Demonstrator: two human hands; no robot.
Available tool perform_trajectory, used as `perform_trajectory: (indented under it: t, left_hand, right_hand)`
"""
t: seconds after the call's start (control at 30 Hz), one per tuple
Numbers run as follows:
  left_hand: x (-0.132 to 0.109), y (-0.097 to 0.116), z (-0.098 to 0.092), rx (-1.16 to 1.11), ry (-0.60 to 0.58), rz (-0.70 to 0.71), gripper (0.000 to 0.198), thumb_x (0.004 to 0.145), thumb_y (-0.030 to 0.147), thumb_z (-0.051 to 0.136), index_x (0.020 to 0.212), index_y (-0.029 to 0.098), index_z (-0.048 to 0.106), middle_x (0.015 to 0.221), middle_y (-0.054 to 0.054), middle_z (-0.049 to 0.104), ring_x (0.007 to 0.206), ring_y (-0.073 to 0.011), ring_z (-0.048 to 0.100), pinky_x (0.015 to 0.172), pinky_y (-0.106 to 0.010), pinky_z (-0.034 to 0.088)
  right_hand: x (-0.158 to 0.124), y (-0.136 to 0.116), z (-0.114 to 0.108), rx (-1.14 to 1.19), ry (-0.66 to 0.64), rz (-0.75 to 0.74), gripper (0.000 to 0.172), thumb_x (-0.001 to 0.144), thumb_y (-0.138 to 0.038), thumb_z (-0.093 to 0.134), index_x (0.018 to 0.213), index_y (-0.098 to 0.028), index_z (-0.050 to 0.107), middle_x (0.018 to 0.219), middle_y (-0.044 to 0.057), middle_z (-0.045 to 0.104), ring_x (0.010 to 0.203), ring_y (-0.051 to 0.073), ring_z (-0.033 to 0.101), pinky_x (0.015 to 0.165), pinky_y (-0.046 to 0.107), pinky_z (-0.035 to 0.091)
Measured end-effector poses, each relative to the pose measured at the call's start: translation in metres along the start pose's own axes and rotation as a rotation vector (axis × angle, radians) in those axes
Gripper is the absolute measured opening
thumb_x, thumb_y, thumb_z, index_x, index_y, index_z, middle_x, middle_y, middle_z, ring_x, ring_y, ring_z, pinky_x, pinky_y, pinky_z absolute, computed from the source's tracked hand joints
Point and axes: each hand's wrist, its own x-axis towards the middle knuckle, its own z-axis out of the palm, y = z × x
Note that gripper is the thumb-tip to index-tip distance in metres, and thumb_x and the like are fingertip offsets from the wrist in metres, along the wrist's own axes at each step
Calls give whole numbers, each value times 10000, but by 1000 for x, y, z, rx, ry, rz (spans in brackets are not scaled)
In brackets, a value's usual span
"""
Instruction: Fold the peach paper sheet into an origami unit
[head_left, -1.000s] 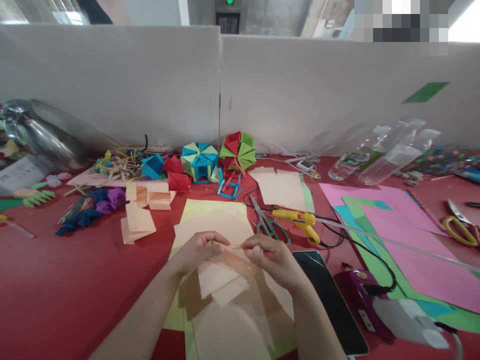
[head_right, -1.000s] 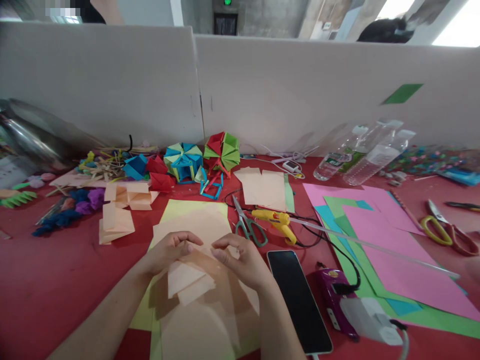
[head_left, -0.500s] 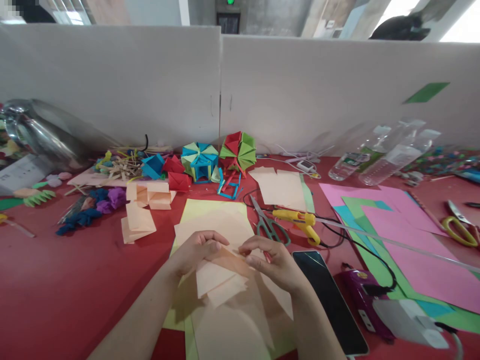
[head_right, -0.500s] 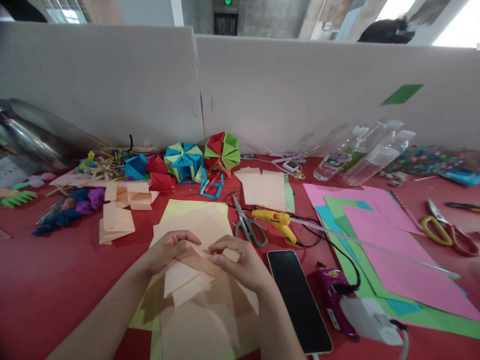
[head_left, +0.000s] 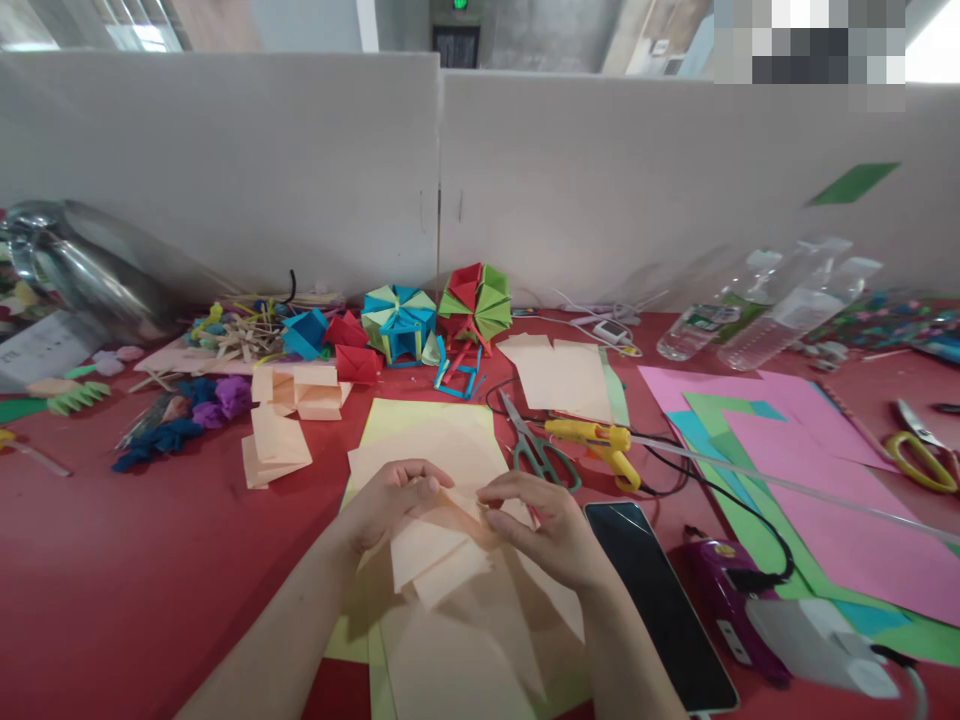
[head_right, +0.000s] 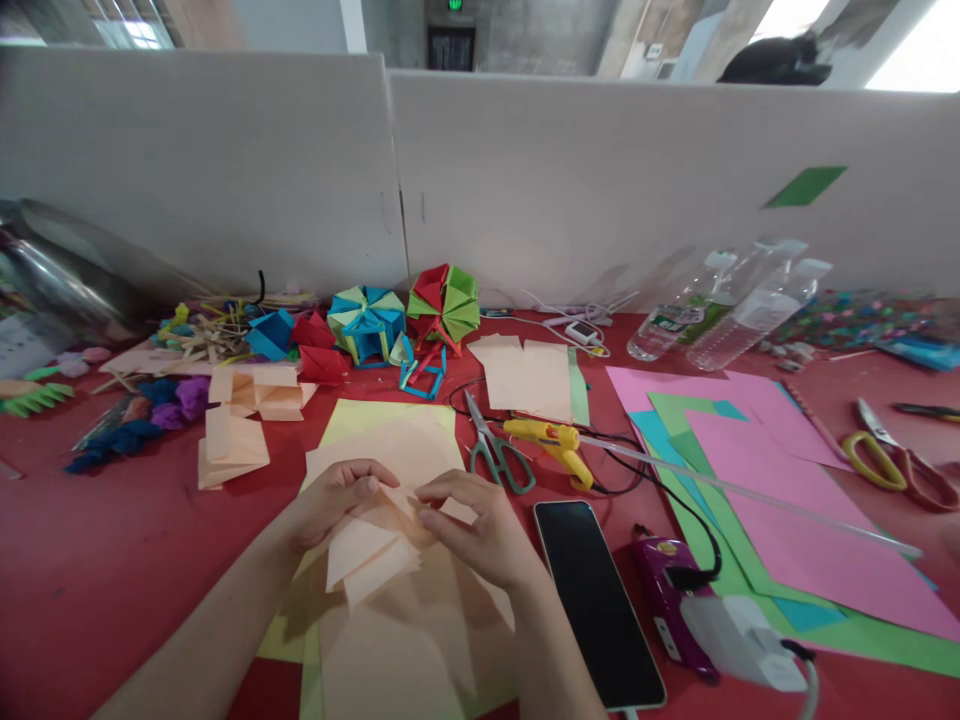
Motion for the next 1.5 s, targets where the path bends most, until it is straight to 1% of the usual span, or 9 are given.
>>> perform_trajectory:
  t: [0.13,0.3,0.47,0.7,0.9,1.03,1.17,1.37,1.5]
  left_hand:
    - [-1,2,0,37,0,2,386,670,471,697,850,139,619,558,17,561,448,-79,471,470,-185,320]
    - [-1,4,2,119,60,39,344,692,426,696,863,132,642,534,44,523,442,-60,433,459,-168,288]
    - [0,4,5,161,95,43,336,677,399,716,867,129,655,578,35,555,481,-69,465,475,-166,311]
    - [1,4,6,70,109,39,347,682,427,701,848,132,627,526,54,526,414,-49,424,447,-163,306]
    - [2,2,7,-5,97,-6,399,651,463,711,837,127,605,526,28,561,405,-71,457,438,-181,323]
    - [3,2,6,1,122,14,394,639,456,726,823,125,617,503,49,529,398,-54,423,436,-172,290]
    - [3,2,5,19,132,31,374,634,434,740,805,119,632,486,68,490,390,-36,383,435,-167,265]
    - [3,-1,6,-1,93,2,377,659,463,708,803,125,621,514,38,538,407,-59,433,436,-173,298]
    - [3,-1,4,-10,72,2,391,648,484,707,790,134,607,503,43,530,397,-59,427,422,-169,293]
  right_hand:
    - [0,0,-1,-9,-12,-14,118,812,-224,583,909,-201,646,850,61,664,796,169,630,706,291,503]
    - [0,1,3,-77,4,-32,164,788,-134,554,905,-210,640,867,57,660,827,177,615,754,314,482]
    - [1,1,5,-138,10,-51,179,788,-118,533,897,-209,641,840,48,659,796,168,611,736,301,474]
    - [2,3,7,-195,58,-112,150,801,-129,553,873,-212,656,798,37,670,775,158,614,719,291,467]
    - [2,4,9,-220,120,-179,145,782,-108,576,872,-205,638,806,42,673,774,152,618,703,275,469]
    - [2,3,11,-222,111,-202,188,768,-84,575,896,-207,639,818,37,676,783,150,617,717,277,468]
    - [2,2,12,-219,94,-206,186,776,-81,561,884,-204,650,800,36,677,765,147,614,707,280,462]
    - [2,1,11,-202,89,-192,118,781,-120,587,847,-194,651,782,48,681,762,161,609,714,303,449]
    - [1,1,10,-139,46,-146,109,786,-133,593,862,-189,647,803,52,669,766,150,616,683,267,475]
